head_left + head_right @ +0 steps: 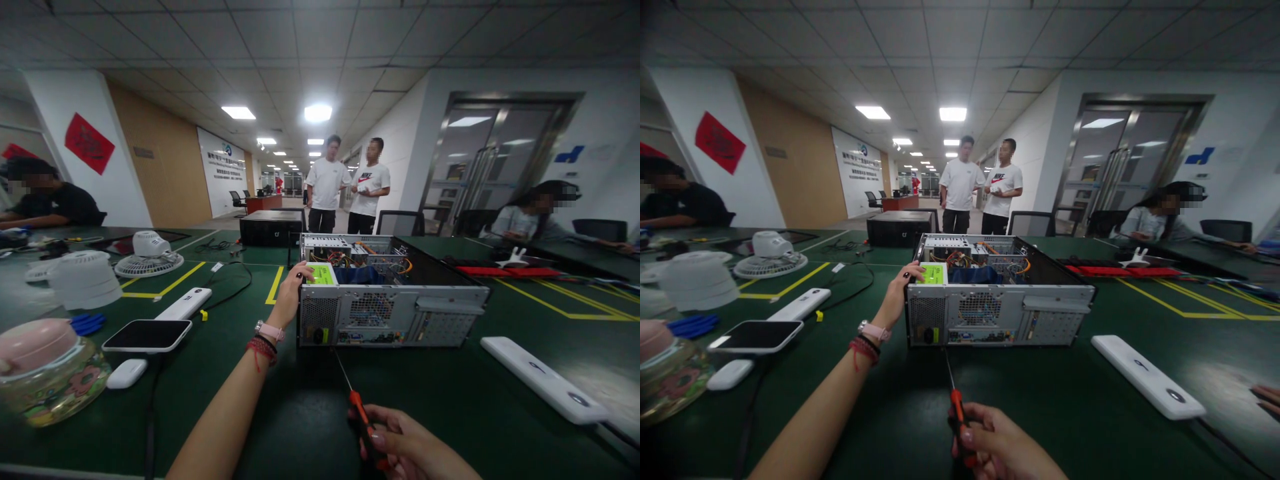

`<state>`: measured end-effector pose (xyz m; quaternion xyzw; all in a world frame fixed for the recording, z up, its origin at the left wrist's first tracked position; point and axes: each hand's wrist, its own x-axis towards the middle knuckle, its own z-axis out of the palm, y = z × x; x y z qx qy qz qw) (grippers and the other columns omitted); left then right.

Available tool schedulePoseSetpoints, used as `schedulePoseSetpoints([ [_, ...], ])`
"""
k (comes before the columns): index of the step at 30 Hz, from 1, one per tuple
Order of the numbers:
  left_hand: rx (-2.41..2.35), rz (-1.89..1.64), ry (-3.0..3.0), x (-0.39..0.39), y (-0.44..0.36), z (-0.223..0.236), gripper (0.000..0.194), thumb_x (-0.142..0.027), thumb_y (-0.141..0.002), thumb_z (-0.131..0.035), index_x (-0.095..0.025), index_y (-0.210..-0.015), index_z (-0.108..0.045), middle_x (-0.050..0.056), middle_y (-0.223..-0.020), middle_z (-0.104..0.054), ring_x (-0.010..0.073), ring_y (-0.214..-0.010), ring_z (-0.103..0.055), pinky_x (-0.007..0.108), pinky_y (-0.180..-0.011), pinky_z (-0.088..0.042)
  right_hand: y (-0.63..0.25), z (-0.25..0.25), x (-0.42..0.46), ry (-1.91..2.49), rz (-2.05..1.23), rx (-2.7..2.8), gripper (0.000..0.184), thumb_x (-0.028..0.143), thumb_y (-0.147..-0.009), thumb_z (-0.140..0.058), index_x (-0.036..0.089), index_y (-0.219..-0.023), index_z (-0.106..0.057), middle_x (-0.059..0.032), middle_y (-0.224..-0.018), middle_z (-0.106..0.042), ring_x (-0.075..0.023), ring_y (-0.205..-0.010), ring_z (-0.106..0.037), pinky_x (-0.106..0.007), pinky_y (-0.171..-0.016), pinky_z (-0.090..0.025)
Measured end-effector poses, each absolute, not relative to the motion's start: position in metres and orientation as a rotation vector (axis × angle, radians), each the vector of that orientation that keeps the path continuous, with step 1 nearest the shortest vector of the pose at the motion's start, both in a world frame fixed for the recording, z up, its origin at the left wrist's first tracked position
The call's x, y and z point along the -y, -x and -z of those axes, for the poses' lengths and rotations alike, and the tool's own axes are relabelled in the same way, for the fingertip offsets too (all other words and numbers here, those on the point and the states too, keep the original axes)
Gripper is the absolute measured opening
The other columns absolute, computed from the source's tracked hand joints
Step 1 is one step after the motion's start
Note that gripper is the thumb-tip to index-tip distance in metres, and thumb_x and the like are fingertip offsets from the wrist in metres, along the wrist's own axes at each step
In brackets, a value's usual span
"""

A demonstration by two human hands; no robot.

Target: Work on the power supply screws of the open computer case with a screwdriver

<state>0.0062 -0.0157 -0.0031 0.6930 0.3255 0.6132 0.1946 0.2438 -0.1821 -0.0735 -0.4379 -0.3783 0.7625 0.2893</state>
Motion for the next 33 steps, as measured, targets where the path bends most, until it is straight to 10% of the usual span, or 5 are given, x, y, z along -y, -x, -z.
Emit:
schedulePoseSetpoints([
  [19, -0.927, -1.716, -1.930, 0.016, -0.007, 0.002, 0.038, -0.030, -0.094, -0.027, -0.017, -0.076, -0.058, 0.009, -0.107, -0.064, 0.0223, -0.128, -0.046, 0.038, -0.111, -0.032, -0.248, 0.079, 0.179, 1.103, -2.062, 0.931, 0.051, 0.039, -0.056, -0.086, 0.013, -0.096, -0.067, 0.0025, -0.067, -0.064, -0.0026, -0.041, -0.054, -0.012, -0.040, -0.043],
  [33, -0.879, -1.732, -1.924, 0.012, -0.006, 0.005, 0.037, -0.028, -0.094, -0.028, -0.017, -0.080, -0.061, 0.009, -0.107, -0.064, 0.0221, -0.129, -0.045, 0.039, -0.112, -0.031, -0.241, 0.068, 0.182, 1.128, -2.057, 0.917, 0.051, 0.034, -0.063, -0.079, 0.010, -0.105, -0.062, -0.0092, -0.074, -0.074, -0.0041, -0.040, -0.054, -0.011, -0.038, -0.041],
])
